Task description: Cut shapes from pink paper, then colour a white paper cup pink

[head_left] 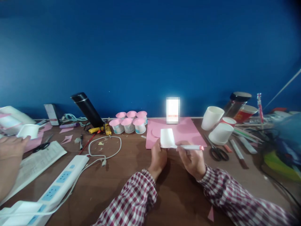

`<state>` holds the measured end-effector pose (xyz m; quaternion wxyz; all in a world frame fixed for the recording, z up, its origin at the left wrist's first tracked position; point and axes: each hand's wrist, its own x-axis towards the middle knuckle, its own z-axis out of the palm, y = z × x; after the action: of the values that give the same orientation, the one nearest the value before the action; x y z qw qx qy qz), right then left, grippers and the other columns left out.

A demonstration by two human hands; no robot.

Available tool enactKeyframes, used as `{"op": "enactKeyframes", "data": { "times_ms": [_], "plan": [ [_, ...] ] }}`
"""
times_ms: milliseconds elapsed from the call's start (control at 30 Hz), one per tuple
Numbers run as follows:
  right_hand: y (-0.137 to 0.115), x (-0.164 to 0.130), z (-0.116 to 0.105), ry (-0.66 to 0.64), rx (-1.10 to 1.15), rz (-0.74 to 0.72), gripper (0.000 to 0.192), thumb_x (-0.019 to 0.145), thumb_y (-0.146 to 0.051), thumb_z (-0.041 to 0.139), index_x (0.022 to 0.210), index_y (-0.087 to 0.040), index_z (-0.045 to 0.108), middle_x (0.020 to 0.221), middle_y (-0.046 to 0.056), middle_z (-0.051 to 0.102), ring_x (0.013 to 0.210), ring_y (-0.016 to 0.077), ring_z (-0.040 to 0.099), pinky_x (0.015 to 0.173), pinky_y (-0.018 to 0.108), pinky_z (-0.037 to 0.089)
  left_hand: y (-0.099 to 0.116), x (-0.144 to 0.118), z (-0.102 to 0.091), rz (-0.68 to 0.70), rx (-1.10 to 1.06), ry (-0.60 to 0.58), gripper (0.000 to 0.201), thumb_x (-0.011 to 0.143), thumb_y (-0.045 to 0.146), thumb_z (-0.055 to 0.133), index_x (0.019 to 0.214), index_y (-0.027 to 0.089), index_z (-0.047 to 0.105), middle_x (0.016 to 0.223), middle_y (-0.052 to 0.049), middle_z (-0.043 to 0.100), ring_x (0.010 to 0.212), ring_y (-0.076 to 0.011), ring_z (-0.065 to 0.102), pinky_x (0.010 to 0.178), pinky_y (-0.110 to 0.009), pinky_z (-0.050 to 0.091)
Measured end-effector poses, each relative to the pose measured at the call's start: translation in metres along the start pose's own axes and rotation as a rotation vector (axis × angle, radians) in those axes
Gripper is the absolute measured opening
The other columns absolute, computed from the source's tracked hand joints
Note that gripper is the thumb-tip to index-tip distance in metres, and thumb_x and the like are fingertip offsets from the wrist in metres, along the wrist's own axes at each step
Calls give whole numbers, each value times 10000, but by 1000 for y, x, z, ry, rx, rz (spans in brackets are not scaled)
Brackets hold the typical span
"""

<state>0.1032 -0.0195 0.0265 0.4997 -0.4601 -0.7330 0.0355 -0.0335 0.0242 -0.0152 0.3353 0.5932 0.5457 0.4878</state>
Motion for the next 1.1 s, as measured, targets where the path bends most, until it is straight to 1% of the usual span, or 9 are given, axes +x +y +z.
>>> {"op": "enactKeyframes", "data": {
  "times_ms": [133,367,567,767,900,1100],
  "plan": [
    [0,0,1,-15,0,-18,147,888,-227,474,909,-165,606,765,45,676,638,135,630,641,230,484,0,0,0,-18,-2,-1,173,769,126,433,841,141,590,730,-38,636,641,-140,542,591,-236,372],
    [-2,1,1,-30,7,-15,166,895,-239,457,894,-165,606,757,49,683,651,145,650,653,234,499,3,-2,0,-8,11,-2,197,767,129,441,881,136,601,767,-46,649,660,-146,555,605,-242,387],
    [0,2,1,-31,4,-25,174,896,-225,449,877,-160,609,767,58,681,675,150,647,663,237,496,3,0,1,-28,5,-35,179,779,141,435,848,141,601,731,-39,635,638,-142,550,598,-239,392],
    [4,2,0,2,-14,-19,169,892,-230,458,888,-161,613,750,52,669,643,144,623,639,233,486,3,-1,2,-8,-7,-43,202,785,133,416,863,142,603,780,-51,646,677,-148,560,631,-247,414],
    [5,3,0,10,-27,-4,170,893,-232,460,887,-159,614,738,45,661,601,131,599,610,224,468,5,-2,1,11,28,-39,247,774,100,398,894,140,610,829,-59,659,710,-151,567,659,-254,421],
    [3,3,-1,-4,-25,1,178,899,-231,445,865,-166,607,728,36,658,609,129,603,633,218,464,5,-2,1,-2,53,-38,254,773,108,422,930,133,621,875,-77,671,749,-169,585,684,-266,427]
  ]
}}
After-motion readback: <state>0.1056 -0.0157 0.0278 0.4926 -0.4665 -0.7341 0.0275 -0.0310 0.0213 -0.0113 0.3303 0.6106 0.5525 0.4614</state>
